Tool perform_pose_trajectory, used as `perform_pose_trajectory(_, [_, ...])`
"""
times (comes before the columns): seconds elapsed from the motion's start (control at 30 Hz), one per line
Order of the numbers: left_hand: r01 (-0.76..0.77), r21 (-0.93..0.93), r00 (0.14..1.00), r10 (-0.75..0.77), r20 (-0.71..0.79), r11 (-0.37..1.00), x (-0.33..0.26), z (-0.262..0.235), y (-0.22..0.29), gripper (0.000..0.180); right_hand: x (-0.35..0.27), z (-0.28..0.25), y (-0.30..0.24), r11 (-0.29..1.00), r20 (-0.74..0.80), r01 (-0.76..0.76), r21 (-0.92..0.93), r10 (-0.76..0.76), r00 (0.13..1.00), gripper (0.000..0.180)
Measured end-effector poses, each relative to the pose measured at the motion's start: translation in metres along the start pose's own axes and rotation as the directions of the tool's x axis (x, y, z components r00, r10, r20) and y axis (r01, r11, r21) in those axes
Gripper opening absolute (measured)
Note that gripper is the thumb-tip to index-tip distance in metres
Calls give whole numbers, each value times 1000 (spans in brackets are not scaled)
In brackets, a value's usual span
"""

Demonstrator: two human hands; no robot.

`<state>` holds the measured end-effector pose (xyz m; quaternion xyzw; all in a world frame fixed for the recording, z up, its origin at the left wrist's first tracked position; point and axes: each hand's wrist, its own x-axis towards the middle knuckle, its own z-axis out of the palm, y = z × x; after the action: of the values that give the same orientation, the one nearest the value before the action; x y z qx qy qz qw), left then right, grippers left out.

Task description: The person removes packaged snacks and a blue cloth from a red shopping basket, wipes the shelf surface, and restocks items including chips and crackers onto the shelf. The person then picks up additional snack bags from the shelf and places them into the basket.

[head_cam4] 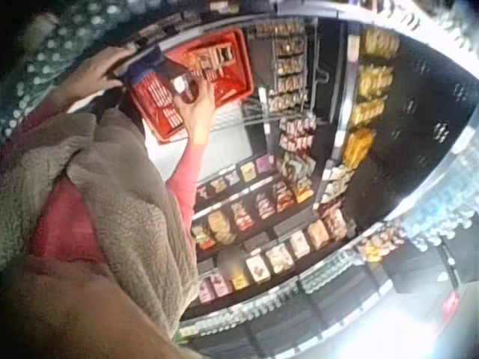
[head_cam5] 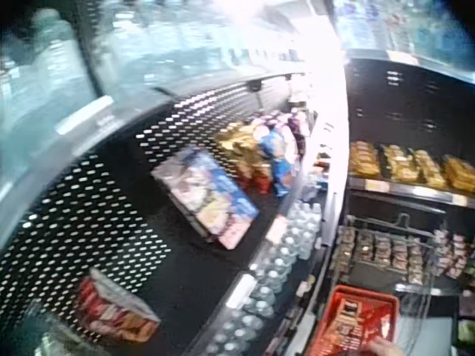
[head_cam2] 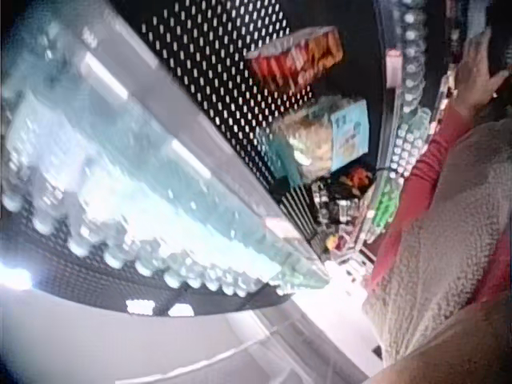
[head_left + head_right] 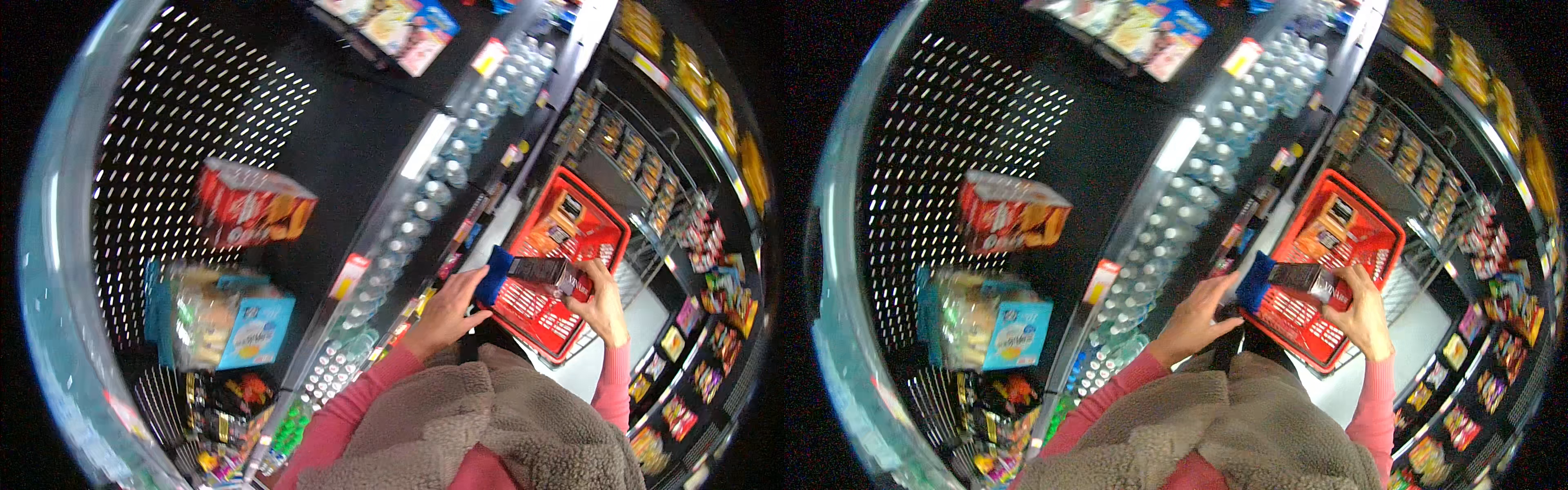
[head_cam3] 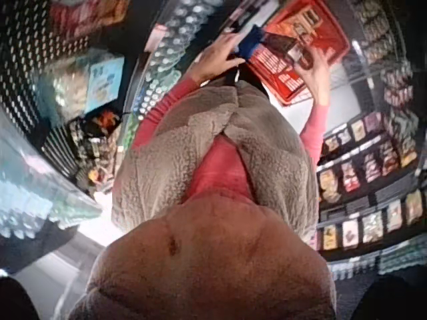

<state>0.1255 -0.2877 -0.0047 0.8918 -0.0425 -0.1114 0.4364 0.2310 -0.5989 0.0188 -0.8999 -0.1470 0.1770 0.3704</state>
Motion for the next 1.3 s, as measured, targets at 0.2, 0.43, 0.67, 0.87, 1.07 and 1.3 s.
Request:
perform_pose_trajectory(0.2, [-61, 56, 973, 72, -220, 997, -22, -37, 7, 78, 25, -7, -121, 948, 103, 279, 156, -296, 950, 56])
perform_pose_trajectory(0.43, [-19, -17, 835, 7, -551, 1000, -72, -82, -4, 61, 50, 23, -217, 812, 49, 434, 390, -489, 871, 75])
perform_pose_trajectory(0.67, [-123, -254, 558, -145, -817, 959, -89, -125, -28, 53, 87, 101, -266, 644, 52, 471, 603, -621, 782, 66])
perform_pose_trajectory(0.87, [-57, -180, 419, -141, -897, 982, -81, -144, -48, 40, 128, 141, -289, 593, 42, 534, 602, -692, 721, 59])
perform_pose_trajectory(1.07, [-42, -191, 358, -163, -919, 981, -69, -147, -68, 47, 158, 167, -292, 583, 72, 515, 629, -703, 708, 61])
perform_pose_trajectory(1.3, [-61, -167, 349, -136, -927, 984, -63, -144, -80, 56, 169, 187, -286, 590, 26, 546, 595, -693, 721, 72])
